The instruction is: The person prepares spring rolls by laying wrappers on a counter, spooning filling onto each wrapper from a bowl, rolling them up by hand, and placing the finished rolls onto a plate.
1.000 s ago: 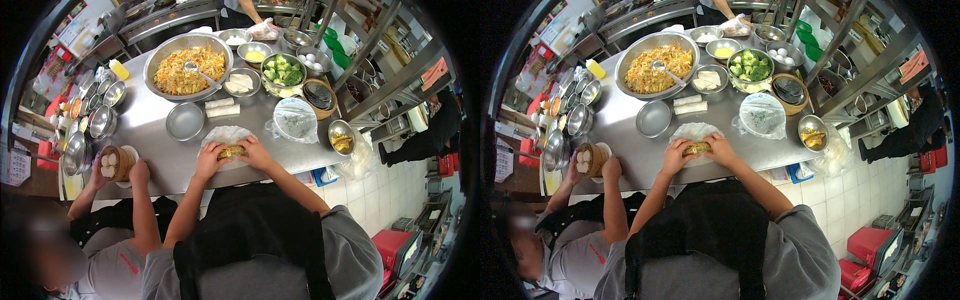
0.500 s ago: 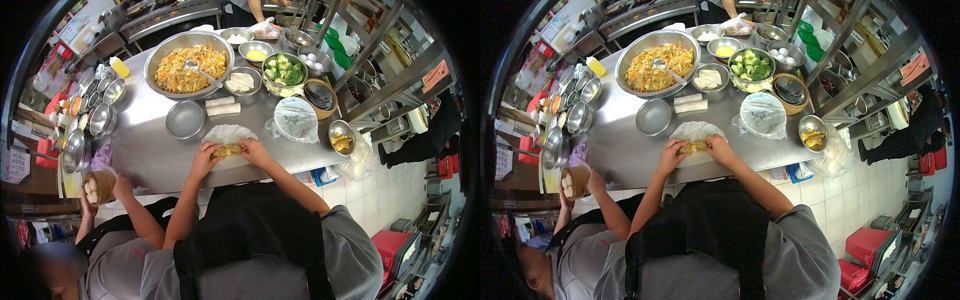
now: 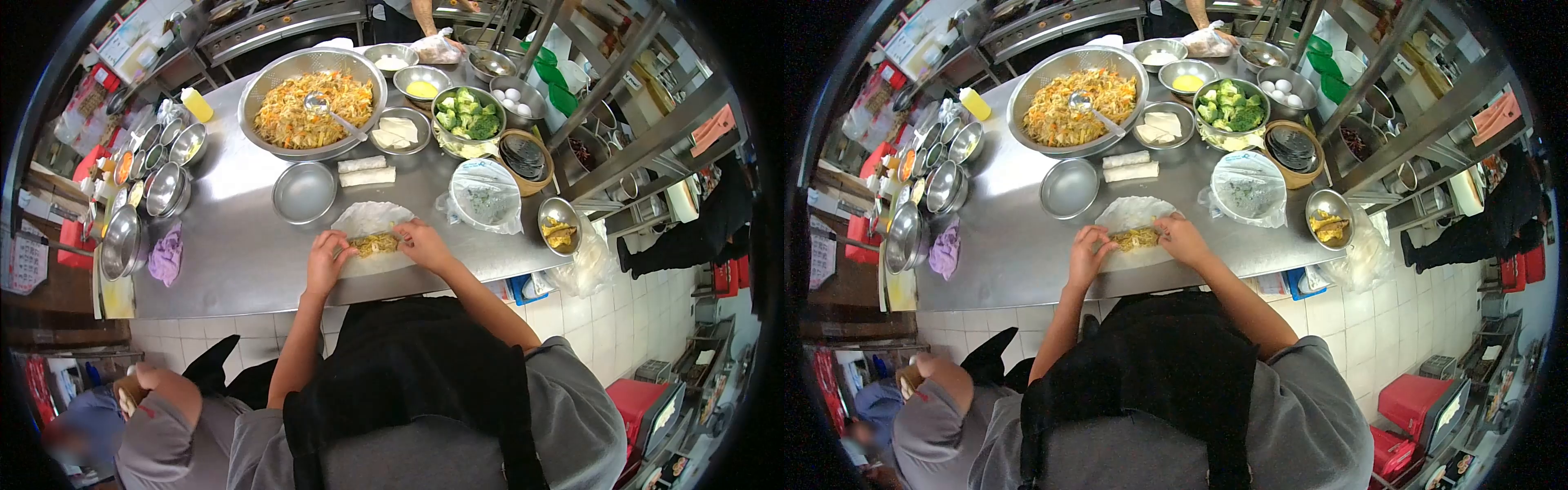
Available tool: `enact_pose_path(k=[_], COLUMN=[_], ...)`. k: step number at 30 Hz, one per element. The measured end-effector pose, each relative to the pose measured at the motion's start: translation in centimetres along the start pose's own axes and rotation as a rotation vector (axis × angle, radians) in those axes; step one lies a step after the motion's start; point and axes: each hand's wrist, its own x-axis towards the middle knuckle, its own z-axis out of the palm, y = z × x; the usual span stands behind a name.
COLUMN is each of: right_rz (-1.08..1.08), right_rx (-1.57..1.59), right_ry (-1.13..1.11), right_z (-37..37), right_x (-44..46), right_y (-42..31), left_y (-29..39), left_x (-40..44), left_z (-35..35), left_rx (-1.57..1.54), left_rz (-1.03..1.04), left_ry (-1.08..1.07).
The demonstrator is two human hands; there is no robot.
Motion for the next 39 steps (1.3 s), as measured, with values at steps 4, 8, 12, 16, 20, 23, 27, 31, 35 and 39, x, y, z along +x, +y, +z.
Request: enact_pose_path(k=[4, 8, 12, 16, 20, 23, 27, 31, 35, 39], right_rz=[-0.084, 0.002, 0.068, 0.183, 0.248, 0.217, -0.107, -0.34, -0.359, -0.3], right_rx=[-0.033, 0.06, -0.028, -0.168, -0.236, -0.299, -0.282, -0.123, -0.178, -0.269], right_ry=[-0.013, 0.018, 0.126, 0.223, 0.174, 0.183, 0.165, -0.001, -0.083, -0.136], right_z=[0.1, 0.4, 0.7, -0.6, -1.4, -1.0, -0.3, 2.2, 5.2, 6.1], right_x=[-0.1, -0.3, -0.2, -1.0, -0.9, -0.9, -0.1, 1.9, 3.2, 3.2], right_y=[-0.2, 0.3, 1.9, 1.7, 0.2, -0.3, -1.9, -3.0, -3.5, -4.0], left_y=[-0.1, 0.6, -0.9, -1.6, -1.3, -1.9, -2.6, -2.0, -1.6, -1.1], left_x=[0.1, -0.4, -2.2, -3.7, -3.8, -3.9, -4.1, -3.4, -3.8, -4.2], left_z=[0.3, -0.2, -0.2, 0.1, 0.4, 1.0, 1.7, 1.8, 1.6, 0.6], left_rx=[0.006, -0.049, -0.001, 0.241, 0.321, 0.371, 0.409, 0.077, 0.048, 0.028], left_rz=[0.029, -0.142, -0.387, -0.393, -0.443, -0.434, -0.406, -0.615, -0.632, -0.669], left_ry=[0.005, -0.022, 0.098, 0.217, 0.151, 0.102, 0.066, 0.095, 0.186, 0.13])
